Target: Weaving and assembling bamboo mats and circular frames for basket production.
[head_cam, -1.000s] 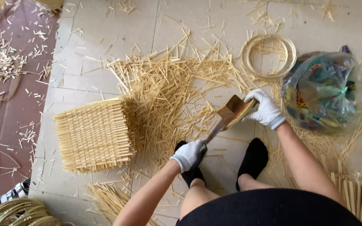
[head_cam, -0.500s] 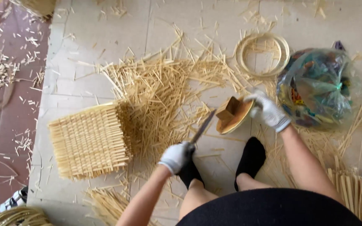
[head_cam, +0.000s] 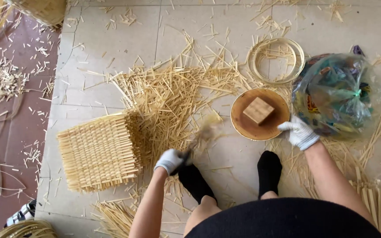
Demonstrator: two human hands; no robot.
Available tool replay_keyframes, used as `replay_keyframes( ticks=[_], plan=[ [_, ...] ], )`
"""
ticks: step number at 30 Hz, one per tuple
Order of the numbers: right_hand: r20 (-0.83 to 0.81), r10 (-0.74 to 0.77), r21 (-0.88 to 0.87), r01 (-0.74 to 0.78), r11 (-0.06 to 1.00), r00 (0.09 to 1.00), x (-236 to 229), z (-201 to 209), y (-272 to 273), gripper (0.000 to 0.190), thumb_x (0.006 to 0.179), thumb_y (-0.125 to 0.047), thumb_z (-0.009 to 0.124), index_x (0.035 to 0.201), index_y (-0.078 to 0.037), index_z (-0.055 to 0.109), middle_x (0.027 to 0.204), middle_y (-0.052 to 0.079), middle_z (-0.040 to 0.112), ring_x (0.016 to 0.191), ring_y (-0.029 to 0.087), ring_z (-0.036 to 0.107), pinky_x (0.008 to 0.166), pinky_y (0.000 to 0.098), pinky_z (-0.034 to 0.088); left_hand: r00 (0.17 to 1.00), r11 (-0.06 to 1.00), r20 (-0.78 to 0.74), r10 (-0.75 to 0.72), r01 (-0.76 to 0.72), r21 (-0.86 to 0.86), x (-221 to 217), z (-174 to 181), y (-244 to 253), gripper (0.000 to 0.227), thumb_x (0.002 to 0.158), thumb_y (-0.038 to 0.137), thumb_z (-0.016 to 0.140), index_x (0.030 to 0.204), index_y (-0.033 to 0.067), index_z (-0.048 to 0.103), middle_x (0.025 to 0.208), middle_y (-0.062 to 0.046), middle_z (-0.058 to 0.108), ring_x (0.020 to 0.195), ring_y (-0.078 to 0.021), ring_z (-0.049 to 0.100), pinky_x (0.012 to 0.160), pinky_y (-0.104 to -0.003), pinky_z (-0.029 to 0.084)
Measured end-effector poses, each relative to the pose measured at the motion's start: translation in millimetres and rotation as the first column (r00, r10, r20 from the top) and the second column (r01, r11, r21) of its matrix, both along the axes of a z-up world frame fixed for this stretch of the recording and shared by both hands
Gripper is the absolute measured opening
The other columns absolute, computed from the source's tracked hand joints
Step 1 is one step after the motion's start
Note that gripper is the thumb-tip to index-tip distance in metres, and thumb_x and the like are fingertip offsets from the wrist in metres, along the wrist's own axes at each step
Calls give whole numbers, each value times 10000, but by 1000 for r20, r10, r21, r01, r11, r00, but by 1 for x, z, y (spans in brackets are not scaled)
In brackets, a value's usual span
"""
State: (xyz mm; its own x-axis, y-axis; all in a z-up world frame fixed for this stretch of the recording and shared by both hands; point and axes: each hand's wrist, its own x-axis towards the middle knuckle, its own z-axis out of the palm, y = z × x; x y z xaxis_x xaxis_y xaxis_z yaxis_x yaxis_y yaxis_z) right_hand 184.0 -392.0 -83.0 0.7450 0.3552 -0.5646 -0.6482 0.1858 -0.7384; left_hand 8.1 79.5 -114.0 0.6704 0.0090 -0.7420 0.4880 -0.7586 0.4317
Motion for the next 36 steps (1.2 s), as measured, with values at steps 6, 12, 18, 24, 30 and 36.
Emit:
replay_keyframes(
  ticks=[6, 12, 18, 24, 30, 36],
  plan=[
    [-31, 72, -8, -72, 997, 997, -13, -50, 5, 728, 727, 104, 615, 1434, -37, 517, 1274, 148, 677, 1065, 301, 698, 835, 461, 604, 921, 794, 352, 164, -335, 508, -2, -26, 18, 495, 772, 428, 794, 1065, 36, 715, 1027, -211, 700, 903, -382, 707, 779, -473, 582],
    [100, 266, -57, -261, 964, 959, -33, -120, 40, 761, 686, 133, 716, 1421, 34, 549, 1357, 183, 650, 1218, 286, 641, 1019, 410, 526, 601, 929, 710, 366, -190, -318, 61, 45, -73, 346, 977, 302, 622, 1254, 115, 712, 1212, -147, 710, 1129, -325, 673, 992, -371, 506],
    [-58, 364, -274, -366, 889, 929, -25, -94, 77, 736, 861, -188, 715, 1519, -81, 402, 1511, 106, 505, 1387, 233, 465, 1126, 412, 390, 738, 461, 38, 674, -380, -802, 102, -126, -100, 429, 1069, 344, 592, 1166, -52, 726, 1068, -54, 728, 972, -138, 618, 882, -307, 512],
    [397, 441, -640, -102, 762, 805, -24, -202, 76, 537, 1044, -415, 506, 1365, -4, 635, 1394, 190, 658, 1311, 278, 588, 1118, 382, 428, 769, 647, 308, 561, -174, -743, 103, -110, -124, 451, 1077, 360, 547, 1119, -64, 696, 998, -24, 711, 946, -102, 581, 863, -302, 520],
    [409, 208, -535, 49, 844, 888, -49, -161, 103, 431, 1070, -367, 531, 1098, 35, 687, 980, 177, 712, 945, 235, 658, 868, 354, 517, 780, 790, 290, 555, -386, -477, 104, -32, -145, 509, 1057, 407, 540, 1093, -67, 723, 861, -167, 713, 826, -152, 602, 818, -325, 530],
    [430, 123, -479, 110, 871, 895, -41, -186, 103, 425, 1028, -379, 545, 1107, 9, 700, 1014, 117, 744, 963, 203, 678, 881, 359, 513, 759, 648, 158, 631, -404, -646, 105, -102, -140, 468, 997, 384, 613, 1156, -45, 713, 997, -40, 771, 931, -104, 652, 868, -291, 516]
  ],
)
